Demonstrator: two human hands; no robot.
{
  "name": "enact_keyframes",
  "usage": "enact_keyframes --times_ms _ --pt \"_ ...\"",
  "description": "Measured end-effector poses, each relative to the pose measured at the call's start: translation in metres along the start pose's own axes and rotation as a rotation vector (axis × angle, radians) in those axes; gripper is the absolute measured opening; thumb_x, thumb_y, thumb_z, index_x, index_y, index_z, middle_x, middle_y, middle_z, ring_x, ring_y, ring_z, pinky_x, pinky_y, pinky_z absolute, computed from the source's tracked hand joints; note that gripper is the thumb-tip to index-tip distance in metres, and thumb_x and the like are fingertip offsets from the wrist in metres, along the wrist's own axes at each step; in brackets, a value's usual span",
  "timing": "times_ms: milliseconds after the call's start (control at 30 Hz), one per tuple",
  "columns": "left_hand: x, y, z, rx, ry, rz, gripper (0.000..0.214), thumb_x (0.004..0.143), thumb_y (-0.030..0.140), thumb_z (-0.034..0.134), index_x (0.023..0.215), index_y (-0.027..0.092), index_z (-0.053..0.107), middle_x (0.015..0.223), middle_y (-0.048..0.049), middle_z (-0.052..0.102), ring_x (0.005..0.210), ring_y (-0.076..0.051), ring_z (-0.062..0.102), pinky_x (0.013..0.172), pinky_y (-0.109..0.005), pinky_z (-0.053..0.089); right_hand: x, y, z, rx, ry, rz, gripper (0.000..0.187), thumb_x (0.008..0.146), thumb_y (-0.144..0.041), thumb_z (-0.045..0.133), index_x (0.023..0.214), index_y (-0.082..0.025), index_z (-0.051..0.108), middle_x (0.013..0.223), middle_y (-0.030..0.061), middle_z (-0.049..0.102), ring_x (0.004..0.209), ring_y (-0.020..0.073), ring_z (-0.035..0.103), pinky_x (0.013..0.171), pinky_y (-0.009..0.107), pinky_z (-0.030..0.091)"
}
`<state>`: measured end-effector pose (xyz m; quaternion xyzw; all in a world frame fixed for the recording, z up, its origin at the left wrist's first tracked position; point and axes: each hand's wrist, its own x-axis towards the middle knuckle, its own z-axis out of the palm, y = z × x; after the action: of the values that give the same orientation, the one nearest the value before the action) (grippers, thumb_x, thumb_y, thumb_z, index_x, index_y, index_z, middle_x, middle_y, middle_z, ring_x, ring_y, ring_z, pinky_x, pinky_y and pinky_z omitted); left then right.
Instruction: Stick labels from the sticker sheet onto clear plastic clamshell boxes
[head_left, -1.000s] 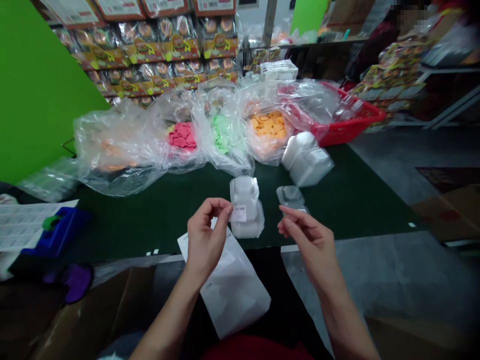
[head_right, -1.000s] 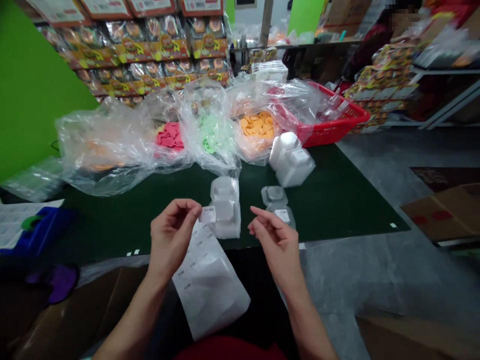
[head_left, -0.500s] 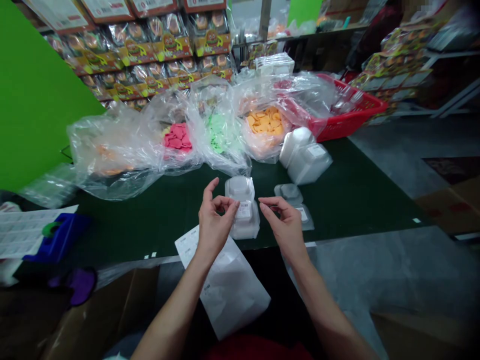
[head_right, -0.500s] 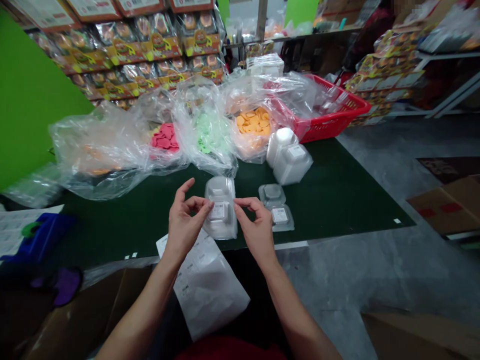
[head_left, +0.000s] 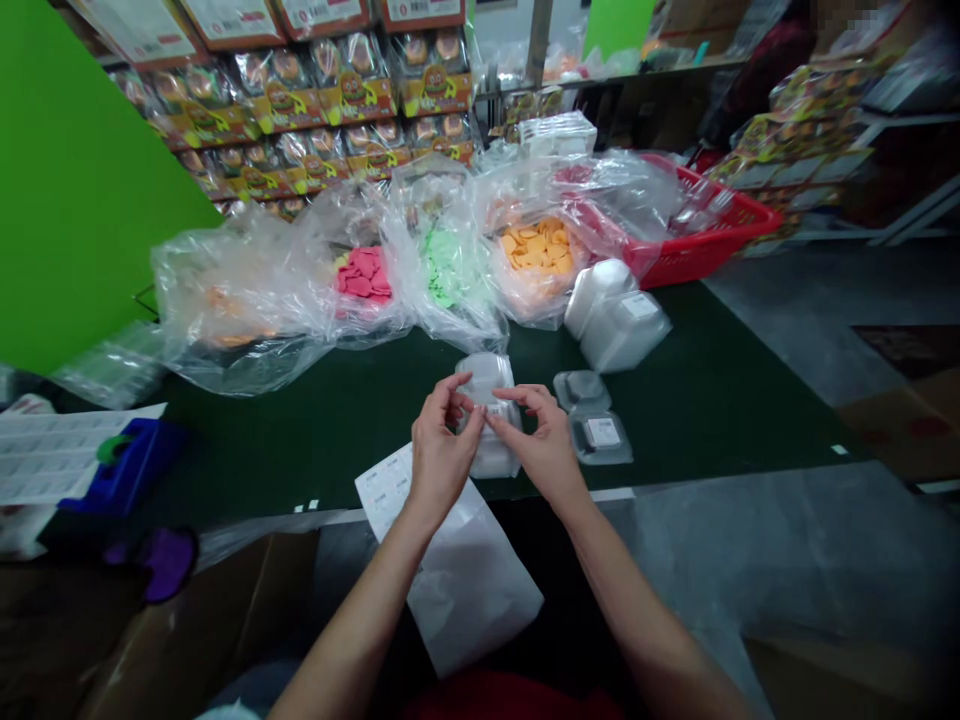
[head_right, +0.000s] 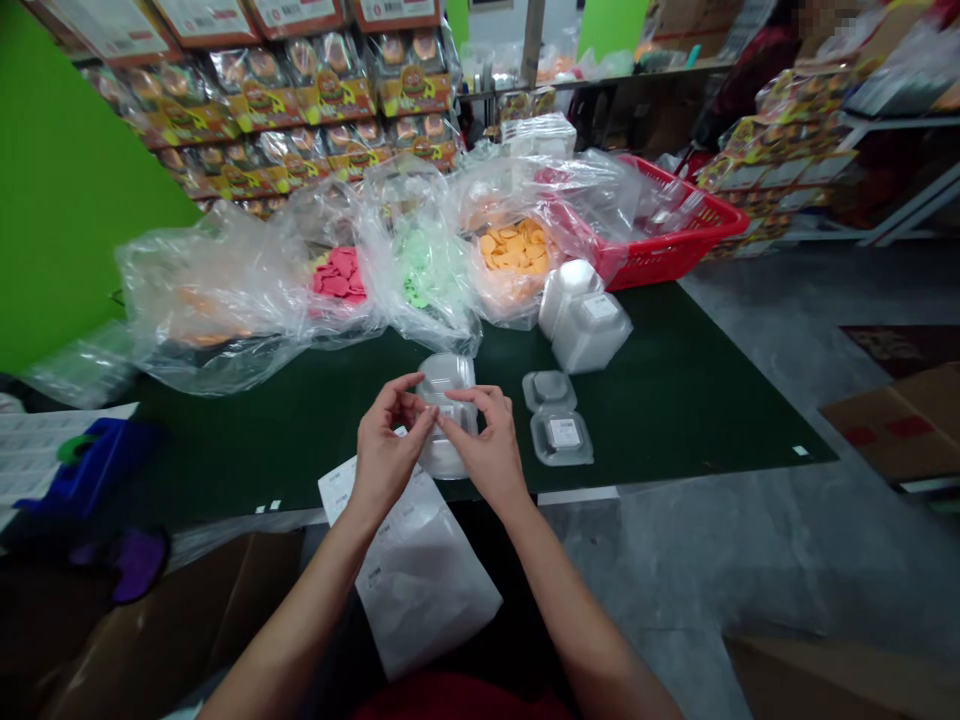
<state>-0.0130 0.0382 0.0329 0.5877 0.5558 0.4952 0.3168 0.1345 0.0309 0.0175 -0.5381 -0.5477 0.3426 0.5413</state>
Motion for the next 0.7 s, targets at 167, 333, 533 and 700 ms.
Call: enact_keyframes --times_ms 167,333,533,700 --pt "-0.006 -0.006 0.001 0.088 0.130 0.000 0.057 0.084 0.031 0.080 0.138 0.026 0.062 0.133 -0.0100 0.059 0.097 -0.019 0.061 0.073 -0.028 0.051 -0.001 0.008 0.001 0.009 0.003 0.040 0.037 0.084 -0.036 0.078 0.119 -0.025 0.076 0.123 0.0088 0.066 0.115 0.0272 0.063 0.101 0.044 0.049" --pt "-0.023 -0.015 -0.006 0.003 0.086 -0.060 0.032 0.105 0.042 0.056 0.126 0.023 0.070 0.133 -0.0115 0.065 0.120 -0.024 0.064 0.100 -0.039 0.054 -0.016 0.001 -0.003 0.032 0.031 0.070 0.038 0.099 -0.044 0.061 0.130 -0.024 0.071 0.136 0.0120 0.065 0.127 0.0283 0.063 0.110 0.048 0.049" --pt "-0.046 -0.024 -0.006 -0.020 0.085 -0.109 0.041 0.110 0.048 0.046 0.135 0.024 0.067 0.145 -0.0120 0.063 0.138 -0.027 0.057 0.120 -0.049 0.044 -0.037 -0.009 0.003 -0.123 -0.073 0.036 0.059 0.099 -0.052 0.066 0.152 -0.029 0.055 0.160 0.0118 0.052 0.150 0.0330 0.049 0.122 0.056 0.043" --pt "-0.044 -0.023 -0.004 -0.033 0.041 -0.131 0.046 0.112 0.047 0.038 0.139 0.023 0.065 0.147 -0.0125 0.062 0.142 -0.026 0.055 0.124 -0.051 0.041 -0.038 -0.007 0.016 -0.228 -0.067 0.035 0.074 0.087 -0.049 0.080 0.153 -0.028 0.054 0.162 0.0153 0.046 0.150 0.0373 0.048 0.117 0.059 0.048"
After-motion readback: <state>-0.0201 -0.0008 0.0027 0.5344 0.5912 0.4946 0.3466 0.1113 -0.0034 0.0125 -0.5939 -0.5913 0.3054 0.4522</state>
